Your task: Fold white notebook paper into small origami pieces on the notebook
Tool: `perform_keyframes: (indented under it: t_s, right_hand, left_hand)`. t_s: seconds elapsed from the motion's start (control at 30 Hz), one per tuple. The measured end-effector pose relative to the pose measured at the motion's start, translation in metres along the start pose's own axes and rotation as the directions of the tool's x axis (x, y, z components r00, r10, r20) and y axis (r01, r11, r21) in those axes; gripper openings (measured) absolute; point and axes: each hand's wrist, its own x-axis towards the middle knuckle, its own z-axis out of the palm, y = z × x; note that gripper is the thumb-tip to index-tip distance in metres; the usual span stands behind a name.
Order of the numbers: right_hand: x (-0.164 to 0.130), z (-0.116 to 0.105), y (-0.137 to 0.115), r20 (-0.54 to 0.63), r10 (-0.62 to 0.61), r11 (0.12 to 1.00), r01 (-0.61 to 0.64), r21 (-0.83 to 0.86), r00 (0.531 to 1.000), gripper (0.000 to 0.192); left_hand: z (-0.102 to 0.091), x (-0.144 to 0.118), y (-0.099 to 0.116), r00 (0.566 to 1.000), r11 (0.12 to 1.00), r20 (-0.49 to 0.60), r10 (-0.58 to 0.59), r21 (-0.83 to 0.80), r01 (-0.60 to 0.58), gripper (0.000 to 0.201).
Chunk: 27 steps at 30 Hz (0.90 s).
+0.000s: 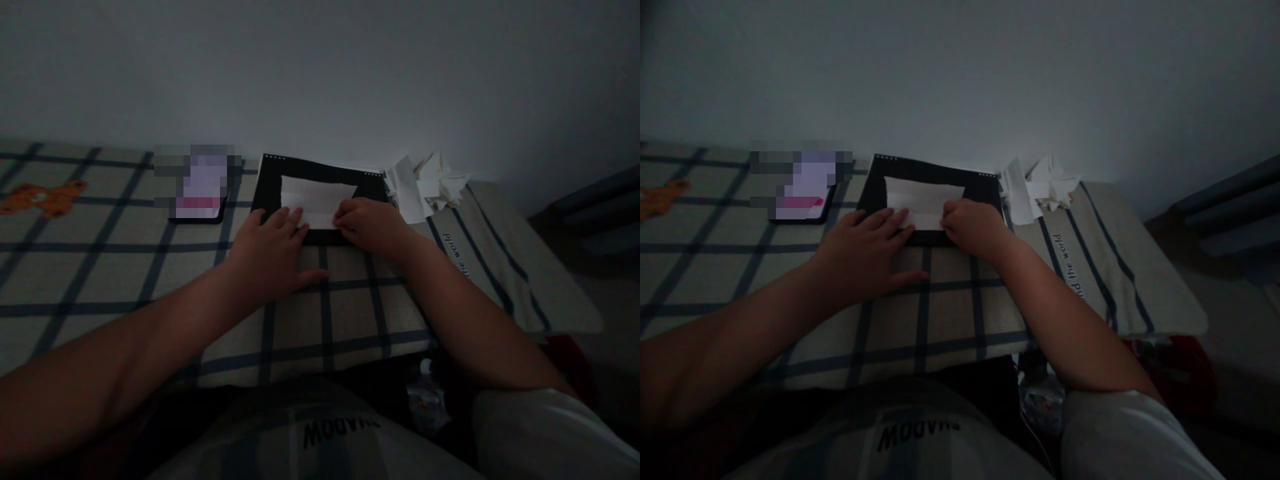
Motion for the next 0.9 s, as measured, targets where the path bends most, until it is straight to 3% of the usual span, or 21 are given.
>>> perform_keyframes:
  t_s: [0.4,0.77,0.9]
  right_hand:
    - [0.001,0.002,0.002,-0.006,-0.002,1.0,0.002,0.001,1.0,0.027]
    - [0.0,0.0,0.001,0.006,0.002,1.0,-0.002,0.002,1.0,0.028]
    - [0.0,0.002,0.003,-0.011,-0.008,1.0,0.009,0.027,1.0,0.028]
  left_hand:
    - [-0.008,-0.006,-0.001,0.995,0.994,-0.031,-0.097,0.041,0.098,0.08]
    - [-0.012,-0.003,-0.001,0.991,0.986,0.035,-0.129,0.112,0.124,0.08]
    - [-0.013,0.001,-0.004,0.987,0.983,-0.026,-0.159,0.086,0.161,0.075]
